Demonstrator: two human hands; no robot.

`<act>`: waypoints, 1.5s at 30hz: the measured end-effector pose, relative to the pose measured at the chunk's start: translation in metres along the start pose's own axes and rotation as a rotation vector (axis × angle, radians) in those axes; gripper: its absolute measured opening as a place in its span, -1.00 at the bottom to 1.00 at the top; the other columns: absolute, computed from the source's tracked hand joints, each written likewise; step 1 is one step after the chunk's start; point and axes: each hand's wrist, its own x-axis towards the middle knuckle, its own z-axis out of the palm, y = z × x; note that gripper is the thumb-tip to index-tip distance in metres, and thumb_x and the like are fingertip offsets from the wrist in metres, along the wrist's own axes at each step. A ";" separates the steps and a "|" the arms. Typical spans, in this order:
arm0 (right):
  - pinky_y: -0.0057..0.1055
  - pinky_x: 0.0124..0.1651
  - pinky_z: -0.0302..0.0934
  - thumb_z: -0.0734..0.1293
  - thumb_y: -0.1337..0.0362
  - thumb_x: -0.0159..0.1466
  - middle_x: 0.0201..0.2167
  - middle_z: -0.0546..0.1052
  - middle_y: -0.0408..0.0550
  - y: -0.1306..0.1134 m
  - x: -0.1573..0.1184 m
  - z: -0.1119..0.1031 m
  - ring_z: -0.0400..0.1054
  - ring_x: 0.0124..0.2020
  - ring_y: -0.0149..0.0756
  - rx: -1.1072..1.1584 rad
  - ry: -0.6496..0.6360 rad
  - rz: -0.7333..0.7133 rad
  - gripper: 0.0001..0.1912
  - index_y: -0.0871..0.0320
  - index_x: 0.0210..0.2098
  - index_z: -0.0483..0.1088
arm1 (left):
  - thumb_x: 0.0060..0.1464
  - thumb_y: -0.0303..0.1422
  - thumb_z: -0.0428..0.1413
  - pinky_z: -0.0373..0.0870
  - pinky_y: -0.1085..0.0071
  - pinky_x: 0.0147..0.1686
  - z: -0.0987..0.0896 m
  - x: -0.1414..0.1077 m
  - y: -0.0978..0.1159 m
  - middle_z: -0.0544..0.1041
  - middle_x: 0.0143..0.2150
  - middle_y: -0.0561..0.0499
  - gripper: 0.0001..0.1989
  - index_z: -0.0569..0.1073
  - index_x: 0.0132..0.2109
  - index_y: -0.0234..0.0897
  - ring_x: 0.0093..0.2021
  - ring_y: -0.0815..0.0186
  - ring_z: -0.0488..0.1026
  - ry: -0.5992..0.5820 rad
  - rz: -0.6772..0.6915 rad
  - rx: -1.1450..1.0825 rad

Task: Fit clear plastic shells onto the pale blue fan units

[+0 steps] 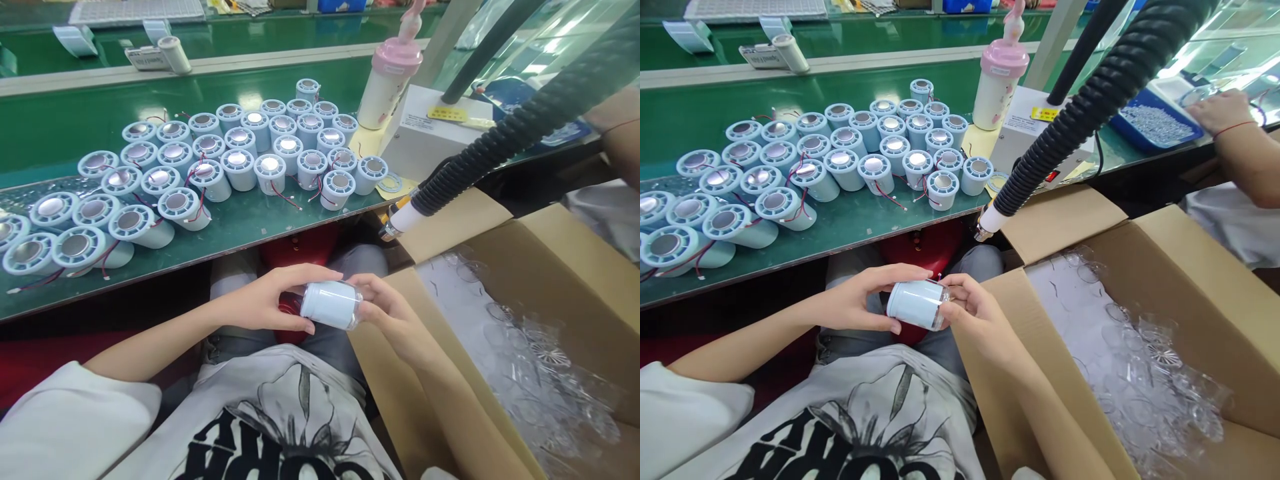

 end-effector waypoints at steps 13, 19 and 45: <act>-0.58 -0.59 0.31 0.34 -0.20 0.11 -0.61 0.51 -0.19 0.009 0.002 0.006 0.44 -0.62 -0.39 0.219 -0.033 0.180 -0.47 0.14 -0.30 0.22 | -0.05 -0.43 0.29 0.29 0.25 0.20 -0.001 0.002 -0.002 0.26 0.29 -0.13 -0.23 0.20 0.28 -0.07 0.29 0.13 0.22 -0.038 0.096 0.020; -0.65 -0.73 0.17 0.31 -0.27 0.07 -0.73 0.47 -0.18 0.009 0.005 0.011 0.34 -0.76 -0.44 0.319 -0.091 0.268 -0.43 0.15 -0.38 0.24 | -0.08 -0.44 0.31 0.24 0.20 0.22 0.001 0.003 -0.002 0.28 0.28 -0.14 -0.22 0.22 0.27 -0.06 0.27 0.10 0.24 -0.028 0.157 0.042; -0.03 0.04 0.40 0.24 0.61 0.22 0.04 0.45 0.20 0.021 -0.004 0.000 0.24 0.20 -0.02 -0.897 0.068 -1.198 -0.62 0.20 -0.01 0.31 | -0.09 -0.54 0.29 0.43 0.29 0.06 0.012 -0.005 0.011 0.31 0.23 -0.12 -0.10 0.08 0.31 0.03 0.16 0.15 0.37 0.047 0.016 -0.210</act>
